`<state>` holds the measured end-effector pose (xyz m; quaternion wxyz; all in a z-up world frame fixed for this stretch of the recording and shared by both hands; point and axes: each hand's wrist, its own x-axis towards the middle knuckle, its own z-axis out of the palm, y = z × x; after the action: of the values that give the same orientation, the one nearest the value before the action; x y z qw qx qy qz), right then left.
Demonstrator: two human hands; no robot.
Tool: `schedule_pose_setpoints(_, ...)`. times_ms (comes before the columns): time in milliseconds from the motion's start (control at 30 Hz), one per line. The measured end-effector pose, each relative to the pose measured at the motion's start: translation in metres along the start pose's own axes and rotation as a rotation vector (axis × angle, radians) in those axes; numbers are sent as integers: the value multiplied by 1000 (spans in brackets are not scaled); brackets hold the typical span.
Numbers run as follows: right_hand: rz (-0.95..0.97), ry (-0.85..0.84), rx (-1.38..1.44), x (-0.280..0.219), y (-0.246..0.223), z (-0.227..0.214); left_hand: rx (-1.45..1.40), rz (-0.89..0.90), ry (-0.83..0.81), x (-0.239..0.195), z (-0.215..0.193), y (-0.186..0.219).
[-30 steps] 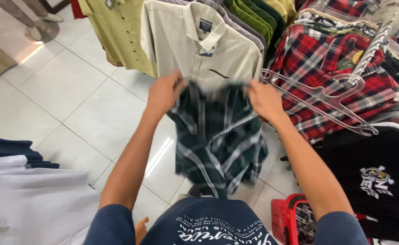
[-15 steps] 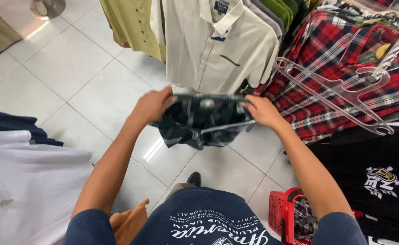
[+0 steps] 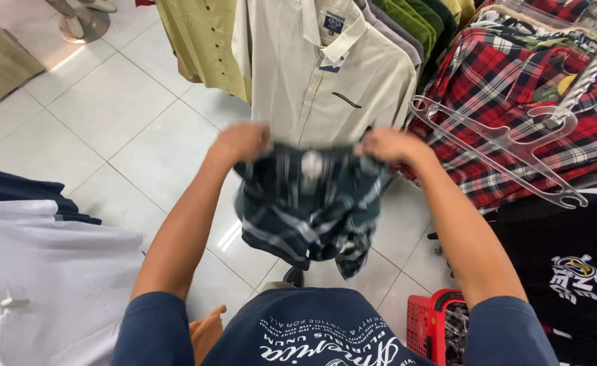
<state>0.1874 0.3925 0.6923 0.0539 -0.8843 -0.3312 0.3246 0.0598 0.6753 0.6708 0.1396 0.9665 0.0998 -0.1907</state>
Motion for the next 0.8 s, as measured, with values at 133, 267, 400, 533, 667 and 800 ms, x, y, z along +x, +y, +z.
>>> schedule_pose_setpoints(133,-39,886,103,-6,-4,2,-203,84,696,-39,-42,32)
schedule_pose_setpoints(267,-117,1105,298,-25,-7,51,-257,275,962,-36,15,23)
schedule_pose_setpoints(400,-422,237,103,-44,42,109,-110,340,-77,-53,70,-8)
schedule_pose_setpoints(533,-379,70,122,-46,25,81,-106,312,-182,-58,60,-12)
schedule_pose_setpoints(667,-201,400,74,-20,30,79,-96,132,-15,-45,39,-9)
schedule_pose_setpoints(800,-212,30,174,-6,33,84,-12,12,-62,-34,42,-22)
